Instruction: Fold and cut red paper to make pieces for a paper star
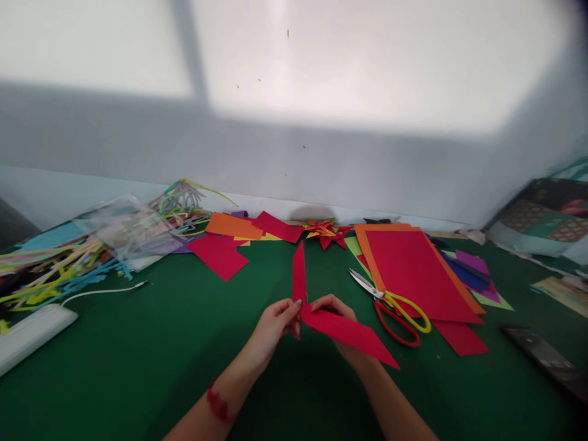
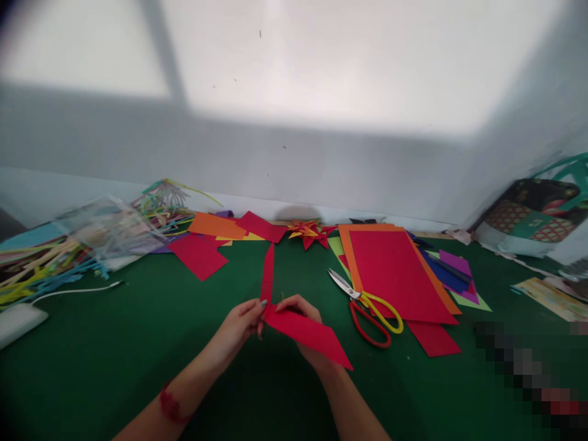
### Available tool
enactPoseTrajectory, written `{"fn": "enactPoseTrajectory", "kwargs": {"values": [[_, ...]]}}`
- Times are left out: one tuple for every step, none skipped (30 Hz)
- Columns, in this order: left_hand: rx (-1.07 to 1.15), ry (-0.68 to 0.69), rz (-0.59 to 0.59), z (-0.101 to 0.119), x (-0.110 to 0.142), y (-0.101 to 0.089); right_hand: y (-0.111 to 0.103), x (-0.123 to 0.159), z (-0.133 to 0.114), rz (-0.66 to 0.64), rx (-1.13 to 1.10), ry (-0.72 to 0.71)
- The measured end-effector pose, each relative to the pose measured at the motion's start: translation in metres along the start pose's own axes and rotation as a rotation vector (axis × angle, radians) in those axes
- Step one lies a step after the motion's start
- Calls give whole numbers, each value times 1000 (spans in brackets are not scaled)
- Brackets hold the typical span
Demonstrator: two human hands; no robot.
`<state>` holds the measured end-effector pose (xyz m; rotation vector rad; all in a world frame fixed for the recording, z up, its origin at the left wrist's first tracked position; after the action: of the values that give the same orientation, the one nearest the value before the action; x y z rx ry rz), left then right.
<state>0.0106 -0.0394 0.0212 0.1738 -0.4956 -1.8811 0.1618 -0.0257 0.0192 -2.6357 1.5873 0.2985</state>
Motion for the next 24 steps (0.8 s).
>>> {"fn": "enactPoseTrajectory", "kwargs": {"values": [[-2, 9, 8, 1, 0, -1, 0, 0, -1, -9, 4, -2], [-5, 14, 16, 1, 0, -1, 0, -1, -3, -20, 7, -10], [-11, 19, 22, 1, 0, -2, 1, -1, -5, -32, 12, -21], [-24, 26, 30, 1, 0, -2, 1, -1, -7, -39, 23, -34], [-45, 33, 39, 2, -1, -2, 1, -1, -10, -38, 39, -48], [-75, 43, 52, 2, -1, -2, 1, 0, -13, -31, 60, -59], [-113, 56, 67, 3, 0, -2, 2, 0, -15, -21, 85, -69], [-153, 69, 81, 3, 0, -1, 2, 0, -17, -19, 110, -74], [-191, 84, 93, 4, 0, -1, 2, 1, -18, -23, 130, -75], [-226, 100, 101, 5, 0, 0, 2, 1, -19, -26, 141, -77], [-256, 114, 109, 6, 0, 0, 2, 1, -19, -26, 140, -71], [-279, 128, 120, 7, 0, 1, 3, 1, -19, -22, 130, -61], [-296, 139, 132, 7, 0, 1, 3, 1, -19, -18, 113, -45], [-310, 145, 144, 7, 0, 1, 4, 1, -20, -20, 94, -20], [-321, 147, 154, 7, 0, 0, 5, 1, -20, -27, 78, 4], [-327, 146, 161, 7, 0, 0, 6, 1, -21, -39, 64, 23], [-329, 142, 164, 7, 0, -1, 6, 1, -21, -55, 58, 29], [-328, 134, 161, 6, -1, -2, 6, 1, -21, -77, 65, 22], [-321, 125, 154, 6, -1, -2, 5, 1, -20, -101, 85, 7], [-306, 112, 145, 5, -2, -3, 3, 0, -19, -128, 118, -12], [-282, 92, 133, 4, -2, -3, 1, -1, -18, -158, 163, -26], [-254, 69, 119, 3, -3, -3, -2, -2, -16, -181, 213, -37], [-226, 46, 104, 3, -3, -3, -5, -3, -15, -198, 262, -50], [-205, 29, 91, 2, -3, -3, -8, -4, -14, -210, 302, -60]]}}
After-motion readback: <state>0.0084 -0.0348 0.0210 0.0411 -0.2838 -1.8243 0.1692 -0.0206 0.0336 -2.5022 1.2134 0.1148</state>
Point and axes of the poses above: each hand's wrist, its own x-axis away from the middle knuckle, its own y-axis out of the palm, z = x × y, the point moved 1 cm from there along -x, towards the middle knuckle, and after that the axes turned 10 degrees about -z, right-handed, at the moved point
